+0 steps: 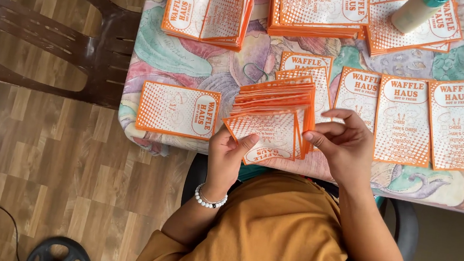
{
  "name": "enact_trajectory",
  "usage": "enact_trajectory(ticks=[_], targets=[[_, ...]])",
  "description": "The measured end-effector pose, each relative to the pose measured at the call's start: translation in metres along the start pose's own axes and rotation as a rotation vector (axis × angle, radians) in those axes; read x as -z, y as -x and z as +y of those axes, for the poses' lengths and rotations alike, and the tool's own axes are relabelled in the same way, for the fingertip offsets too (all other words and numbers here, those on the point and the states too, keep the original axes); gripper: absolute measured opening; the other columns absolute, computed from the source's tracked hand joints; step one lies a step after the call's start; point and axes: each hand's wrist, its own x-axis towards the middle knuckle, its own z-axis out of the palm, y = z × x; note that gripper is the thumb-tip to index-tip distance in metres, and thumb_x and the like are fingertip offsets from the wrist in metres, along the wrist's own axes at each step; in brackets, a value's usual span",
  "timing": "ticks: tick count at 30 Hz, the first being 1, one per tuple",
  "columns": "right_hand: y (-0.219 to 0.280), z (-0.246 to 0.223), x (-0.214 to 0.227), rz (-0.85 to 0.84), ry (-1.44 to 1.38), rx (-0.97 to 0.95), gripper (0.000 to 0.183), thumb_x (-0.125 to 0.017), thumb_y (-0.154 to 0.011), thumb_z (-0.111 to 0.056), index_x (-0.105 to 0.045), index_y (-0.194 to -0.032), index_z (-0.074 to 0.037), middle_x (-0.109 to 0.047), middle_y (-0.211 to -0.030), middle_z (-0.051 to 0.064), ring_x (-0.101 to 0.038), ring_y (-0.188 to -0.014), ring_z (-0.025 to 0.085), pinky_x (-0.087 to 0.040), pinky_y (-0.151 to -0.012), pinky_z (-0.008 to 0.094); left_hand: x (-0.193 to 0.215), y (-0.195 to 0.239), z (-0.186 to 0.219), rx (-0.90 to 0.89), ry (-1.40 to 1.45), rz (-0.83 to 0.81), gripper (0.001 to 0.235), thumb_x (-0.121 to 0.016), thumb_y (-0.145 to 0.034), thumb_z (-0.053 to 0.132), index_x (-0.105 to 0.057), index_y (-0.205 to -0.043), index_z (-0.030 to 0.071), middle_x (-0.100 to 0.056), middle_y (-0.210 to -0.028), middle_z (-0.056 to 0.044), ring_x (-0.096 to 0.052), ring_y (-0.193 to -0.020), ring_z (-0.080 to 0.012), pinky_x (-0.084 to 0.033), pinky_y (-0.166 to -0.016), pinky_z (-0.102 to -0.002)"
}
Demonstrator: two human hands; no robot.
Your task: Folding and stacking printed paper bags at a high rate of speed on a work table.
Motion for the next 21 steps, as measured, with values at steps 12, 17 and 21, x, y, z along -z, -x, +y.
enact_trajectory(ticks=[12,17,21], targets=[[-0.015,0.006,0.013,0.265,0.367,0.199,0.043,-0.096,-0.086,-0.008,-0.072,-0.116,0.011,-0.07,-0.08,0.018,-0.064,-0.073,0.018,-0.057,-0.071,0.036,0.027,-0.006,-0.04,0.149,0.198,0.083,0.027,-0.079,-0.085,0.0,-0.068,-0.11,-0.001,-0.073,-0.097,-0.007,-0.066,-0.093,-0.0111,-0.061,-0.081,-0.031],[-0.023,0.009,0.013,0.247,0.824,0.578,0.052,-0.089,-0.09,-0.002,-0.066,-0.135,0.009,-0.072,-0.104,0.028,-0.069,-0.091,0.042,-0.057,-0.079,0.048,0.026,-0.009,-0.004,0.105,0.117,0.063,0.024,-0.079,-0.085,0.001,-0.07,-0.108,-0.001,-0.074,-0.095,-0.009,-0.063,-0.094,-0.0117,-0.058,-0.084,-0.033],[-0.007,-0.009,0.004,-0.099,0.343,0.357,0.043,-0.07,-0.097,-0.015,-0.065,-0.133,0.008,-0.071,-0.119,0.027,-0.067,-0.114,0.04,-0.051,-0.101,0.054,0.025,-0.005,-0.025,0.124,0.112,0.044,0.022,-0.08,-0.084,0.002,-0.07,-0.103,-0.001,-0.075,-0.092,-0.009,-0.063,-0.092,-0.0107,-0.058,-0.083,-0.033]])
